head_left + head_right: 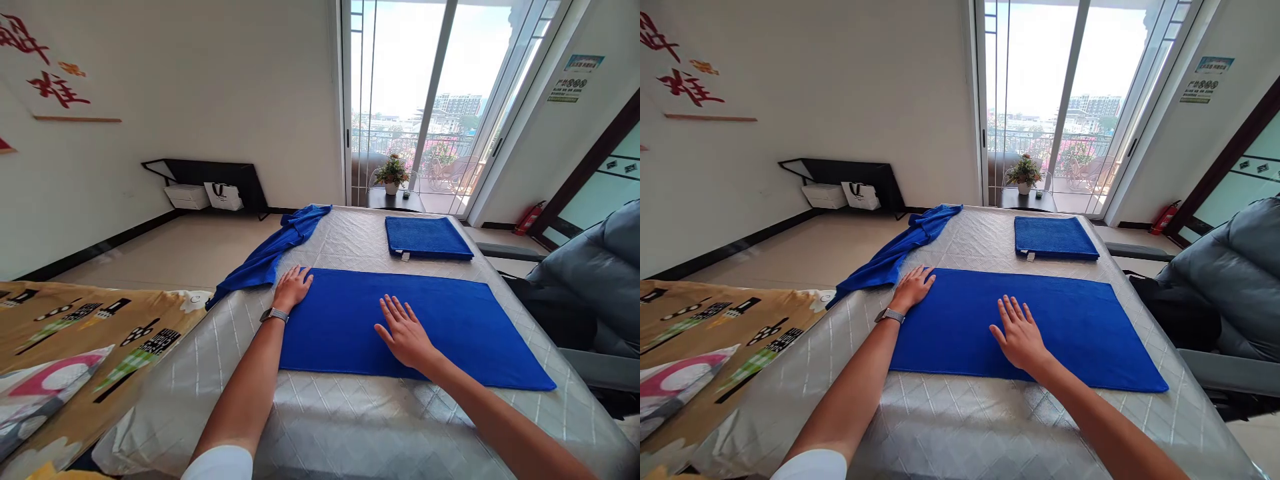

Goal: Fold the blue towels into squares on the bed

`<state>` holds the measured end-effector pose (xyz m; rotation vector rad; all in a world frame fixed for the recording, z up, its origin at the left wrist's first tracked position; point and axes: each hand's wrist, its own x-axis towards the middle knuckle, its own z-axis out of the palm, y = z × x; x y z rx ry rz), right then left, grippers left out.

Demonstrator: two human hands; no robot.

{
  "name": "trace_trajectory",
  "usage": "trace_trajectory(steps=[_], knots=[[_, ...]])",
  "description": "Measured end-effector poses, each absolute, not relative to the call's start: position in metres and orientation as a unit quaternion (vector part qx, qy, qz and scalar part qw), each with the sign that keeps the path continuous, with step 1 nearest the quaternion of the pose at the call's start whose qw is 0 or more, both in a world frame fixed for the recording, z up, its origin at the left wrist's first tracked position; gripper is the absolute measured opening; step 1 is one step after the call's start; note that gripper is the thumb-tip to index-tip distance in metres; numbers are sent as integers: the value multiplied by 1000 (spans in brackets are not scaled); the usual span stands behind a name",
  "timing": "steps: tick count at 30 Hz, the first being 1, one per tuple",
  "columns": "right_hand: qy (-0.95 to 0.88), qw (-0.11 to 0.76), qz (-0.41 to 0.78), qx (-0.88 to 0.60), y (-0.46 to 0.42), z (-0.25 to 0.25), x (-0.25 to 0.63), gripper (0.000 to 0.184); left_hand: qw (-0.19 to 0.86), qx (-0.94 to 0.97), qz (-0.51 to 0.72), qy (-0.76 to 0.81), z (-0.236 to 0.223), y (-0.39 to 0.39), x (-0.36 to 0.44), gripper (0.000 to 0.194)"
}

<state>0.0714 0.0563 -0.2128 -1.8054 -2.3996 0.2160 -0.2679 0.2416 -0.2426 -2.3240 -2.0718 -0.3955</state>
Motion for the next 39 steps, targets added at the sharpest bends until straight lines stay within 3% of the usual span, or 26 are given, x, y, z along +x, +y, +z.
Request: trace_trajectory(steps=[7, 18, 26, 32, 39], knots=[[-782, 39, 102, -613, 46, -229, 77, 80, 7, -742, -116, -660, -241, 241, -267, 53], [-653, 13, -24, -757, -4, -281, 266, 83, 17, -740, -129, -660, -247, 244, -268, 54], [-632, 29, -71, -771, -44, -309, 361, 82, 18, -742, -128, -658, -246, 243, -268, 54], [-631, 37, -100, -768, -34, -290, 344, 70, 15, -742, -132, -657, -244, 242, -267, 54], [-720, 68, -10, -691, 21, -217, 196, 73, 14, -744, -137, -654, -245, 243, -268, 55]])
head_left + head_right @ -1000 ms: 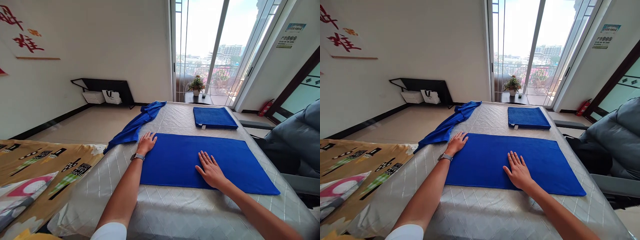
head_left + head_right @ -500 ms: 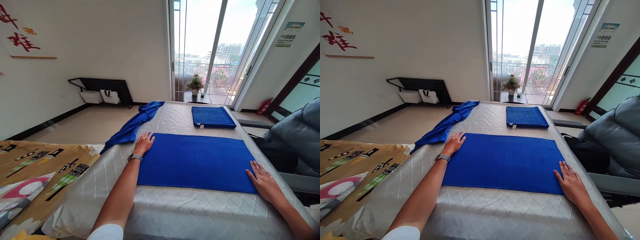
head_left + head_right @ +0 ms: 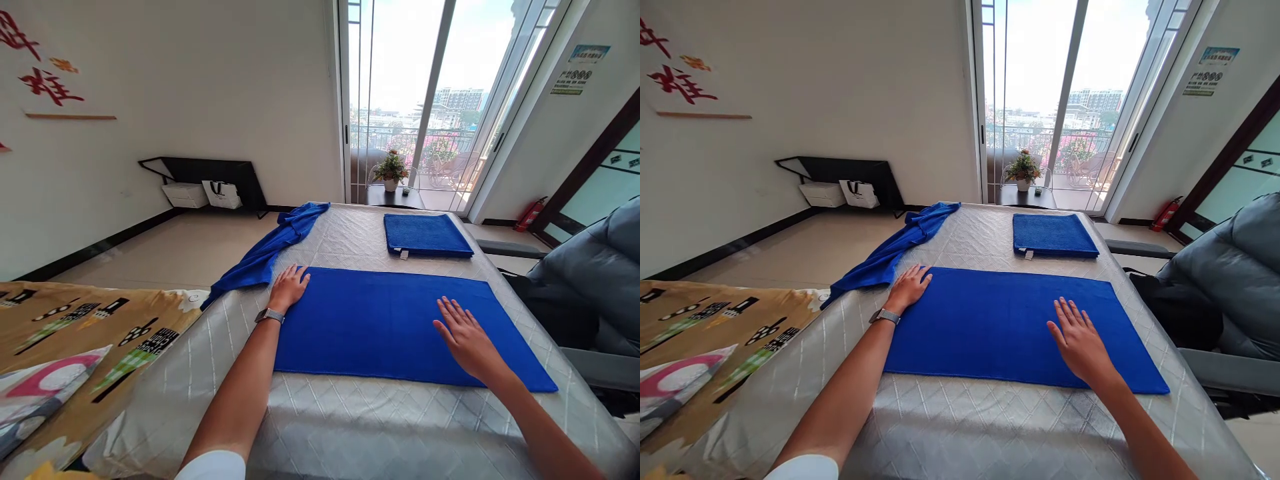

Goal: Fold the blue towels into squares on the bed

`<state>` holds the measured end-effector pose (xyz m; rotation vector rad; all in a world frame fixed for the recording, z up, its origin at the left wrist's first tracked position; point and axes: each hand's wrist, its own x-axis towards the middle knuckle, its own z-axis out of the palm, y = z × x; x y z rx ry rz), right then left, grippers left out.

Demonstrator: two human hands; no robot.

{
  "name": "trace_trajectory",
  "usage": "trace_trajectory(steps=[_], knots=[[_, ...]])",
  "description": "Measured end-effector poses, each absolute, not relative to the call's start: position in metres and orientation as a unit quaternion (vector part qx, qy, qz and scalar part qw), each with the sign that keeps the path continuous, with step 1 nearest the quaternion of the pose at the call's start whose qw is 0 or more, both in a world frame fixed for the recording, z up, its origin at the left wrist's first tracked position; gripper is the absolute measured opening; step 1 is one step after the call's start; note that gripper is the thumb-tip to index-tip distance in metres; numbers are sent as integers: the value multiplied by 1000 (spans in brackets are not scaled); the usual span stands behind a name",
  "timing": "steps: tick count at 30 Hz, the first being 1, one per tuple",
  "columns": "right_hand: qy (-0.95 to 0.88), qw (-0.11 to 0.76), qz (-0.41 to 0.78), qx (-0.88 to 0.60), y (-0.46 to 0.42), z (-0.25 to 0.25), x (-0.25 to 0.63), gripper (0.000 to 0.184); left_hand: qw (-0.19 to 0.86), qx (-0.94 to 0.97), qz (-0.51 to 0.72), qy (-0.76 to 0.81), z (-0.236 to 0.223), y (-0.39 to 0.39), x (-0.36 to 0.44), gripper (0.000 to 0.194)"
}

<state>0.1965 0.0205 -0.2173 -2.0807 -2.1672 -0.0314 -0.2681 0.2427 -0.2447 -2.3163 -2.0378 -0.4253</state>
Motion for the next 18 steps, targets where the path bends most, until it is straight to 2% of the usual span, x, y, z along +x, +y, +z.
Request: trace_trajectory(steps=[4, 8, 12, 18], knots=[[-785, 76, 54, -612, 38, -203, 109, 74, 16, -744, -137, -654, -246, 243, -269, 55], [-808, 51, 101, -579, 41, -216, 76, 75, 13, -739, -137, -659, -246, 243, -269, 54], [-793, 37, 98, -600, 38, -228, 96, 78, 12, -742, -130, -657, -245, 243, -268, 54], [-728, 26, 46, -684, 27, -246, 170, 81, 12, -742, -121, -659, -242, 242, -266, 53]])
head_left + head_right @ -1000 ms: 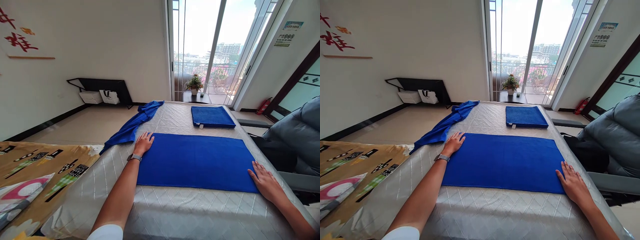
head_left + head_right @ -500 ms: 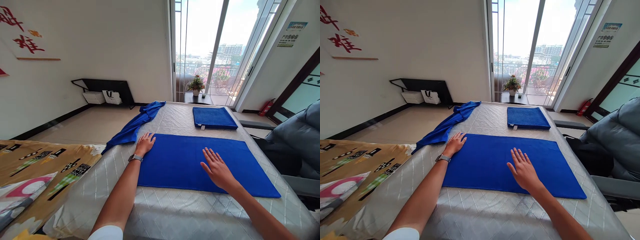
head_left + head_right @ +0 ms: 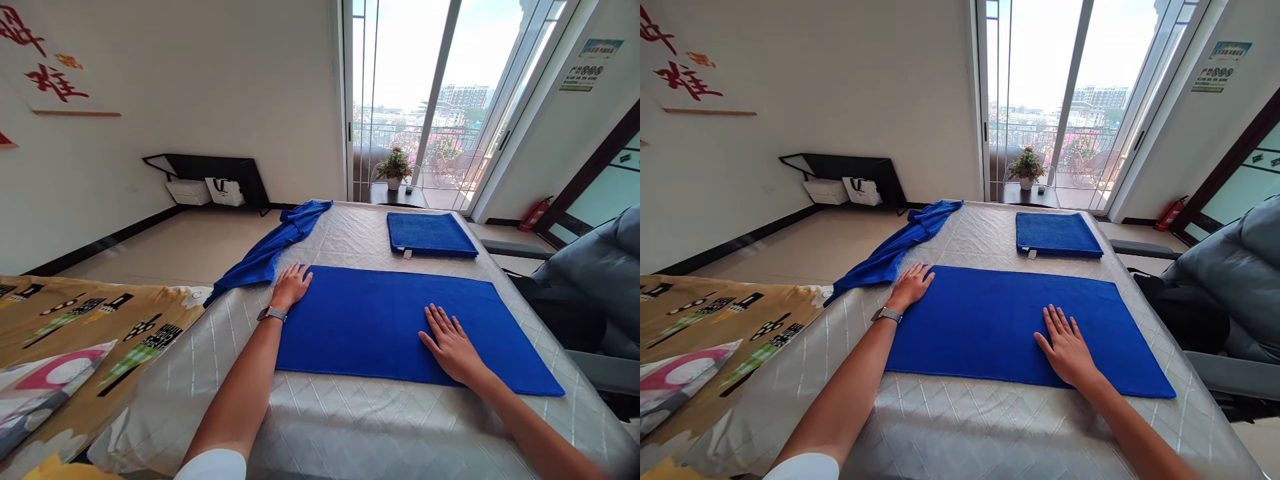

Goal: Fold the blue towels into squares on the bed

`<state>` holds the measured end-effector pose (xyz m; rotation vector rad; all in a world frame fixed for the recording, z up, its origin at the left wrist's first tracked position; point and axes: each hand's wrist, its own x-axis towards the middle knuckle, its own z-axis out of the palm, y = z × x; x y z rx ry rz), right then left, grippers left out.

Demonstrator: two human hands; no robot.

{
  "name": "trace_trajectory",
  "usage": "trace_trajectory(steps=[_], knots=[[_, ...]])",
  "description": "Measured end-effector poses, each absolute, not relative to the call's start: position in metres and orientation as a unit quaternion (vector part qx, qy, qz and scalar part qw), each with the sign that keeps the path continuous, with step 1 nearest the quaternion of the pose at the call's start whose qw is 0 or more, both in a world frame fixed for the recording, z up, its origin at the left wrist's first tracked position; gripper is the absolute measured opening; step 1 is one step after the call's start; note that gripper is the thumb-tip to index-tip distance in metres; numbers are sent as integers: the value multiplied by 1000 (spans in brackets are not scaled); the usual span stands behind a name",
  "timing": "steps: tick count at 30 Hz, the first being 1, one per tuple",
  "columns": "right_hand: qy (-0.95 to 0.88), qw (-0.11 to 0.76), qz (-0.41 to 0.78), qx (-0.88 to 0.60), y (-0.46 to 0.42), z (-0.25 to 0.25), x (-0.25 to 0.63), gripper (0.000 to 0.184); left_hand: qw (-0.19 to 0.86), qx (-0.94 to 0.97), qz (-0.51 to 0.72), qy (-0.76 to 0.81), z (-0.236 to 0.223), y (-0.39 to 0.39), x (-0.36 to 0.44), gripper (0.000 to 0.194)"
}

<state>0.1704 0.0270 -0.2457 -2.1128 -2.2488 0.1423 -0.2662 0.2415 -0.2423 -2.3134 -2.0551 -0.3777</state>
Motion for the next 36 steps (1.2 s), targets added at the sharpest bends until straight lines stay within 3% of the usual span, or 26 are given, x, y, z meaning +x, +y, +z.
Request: trace_trajectory(steps=[8, 14, 18, 24, 29, 36], knots=[[-631, 31, -2, -775, 0, -284, 301, 85, 6, -740, -117, -662, -240, 241, -265, 55], [-584, -46, 29, -810, 5, -272, 361, 86, 10, -740, -122, -661, -241, 242, -266, 54], [-590, -64, 8, -805, 32, -247, 334, 78, 17, -742, -131, -658, -245, 244, -267, 54], [-719, 14, 43, -694, 100, -223, 200, 72, 19, -743, -127, -657, -245, 244, -268, 53], [-770, 25, 90, -631, 142, -226, 116, 72, 13, -743, -116, -659, -241, 242, -268, 54], [-743, 20, 53, -667, 145, -244, 170, 69, 2, -744, -118, -657, -242, 242, -269, 54]])
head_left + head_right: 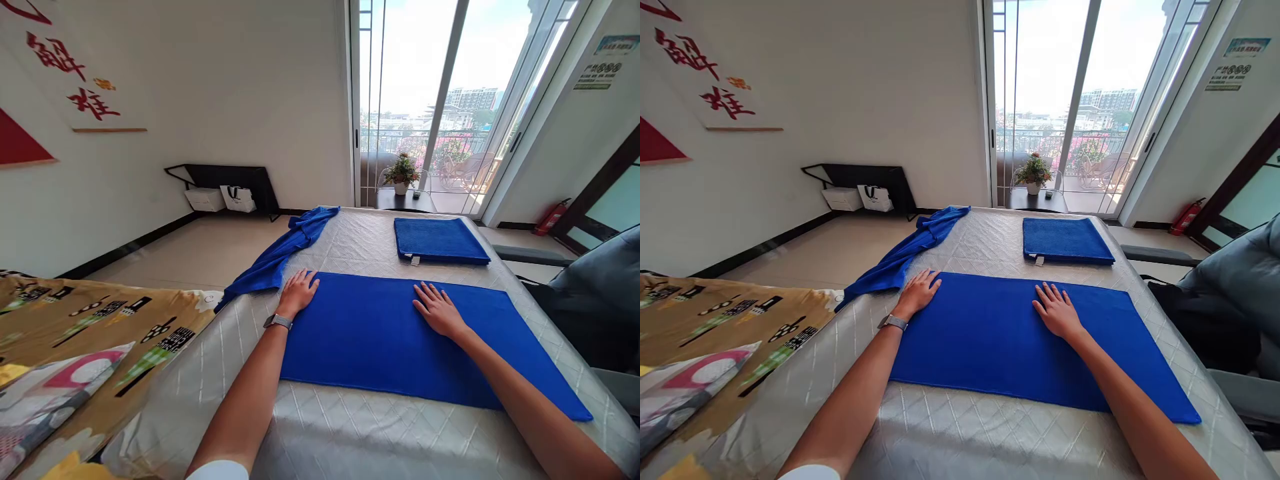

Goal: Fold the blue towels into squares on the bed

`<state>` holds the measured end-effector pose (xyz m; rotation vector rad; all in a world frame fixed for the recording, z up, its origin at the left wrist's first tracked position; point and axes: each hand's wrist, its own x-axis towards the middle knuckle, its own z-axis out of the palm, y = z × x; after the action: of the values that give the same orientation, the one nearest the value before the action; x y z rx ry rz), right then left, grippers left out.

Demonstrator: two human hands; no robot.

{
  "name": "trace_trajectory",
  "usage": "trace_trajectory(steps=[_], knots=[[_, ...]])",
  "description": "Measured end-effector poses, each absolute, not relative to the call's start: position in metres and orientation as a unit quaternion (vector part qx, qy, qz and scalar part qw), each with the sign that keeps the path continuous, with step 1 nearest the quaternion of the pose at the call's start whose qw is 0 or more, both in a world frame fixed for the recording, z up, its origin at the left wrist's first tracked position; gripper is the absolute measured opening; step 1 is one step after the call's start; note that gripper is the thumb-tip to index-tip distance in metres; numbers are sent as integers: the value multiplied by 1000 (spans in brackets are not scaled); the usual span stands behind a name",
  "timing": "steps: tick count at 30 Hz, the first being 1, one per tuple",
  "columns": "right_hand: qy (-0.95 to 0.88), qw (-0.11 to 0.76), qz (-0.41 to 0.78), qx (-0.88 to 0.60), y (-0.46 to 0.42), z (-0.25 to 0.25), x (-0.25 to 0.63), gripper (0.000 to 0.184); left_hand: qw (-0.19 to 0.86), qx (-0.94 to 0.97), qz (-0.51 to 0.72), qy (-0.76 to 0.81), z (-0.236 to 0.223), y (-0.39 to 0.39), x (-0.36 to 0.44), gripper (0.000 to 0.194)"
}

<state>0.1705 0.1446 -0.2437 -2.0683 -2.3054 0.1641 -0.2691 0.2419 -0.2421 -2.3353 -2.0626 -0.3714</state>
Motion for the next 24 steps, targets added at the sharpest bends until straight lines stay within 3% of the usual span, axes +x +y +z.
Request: trace_trajectory(steps=[10, 24], knots=[[-610, 17, 3, -792, 127, -279, 369, 76, -7, -744, -117, -658, -241, 241, -268, 54], [-609, 63, 6, -791, 125, -280, 371, 79, -9, -745, -101, -659, -244, 244, -270, 55]])
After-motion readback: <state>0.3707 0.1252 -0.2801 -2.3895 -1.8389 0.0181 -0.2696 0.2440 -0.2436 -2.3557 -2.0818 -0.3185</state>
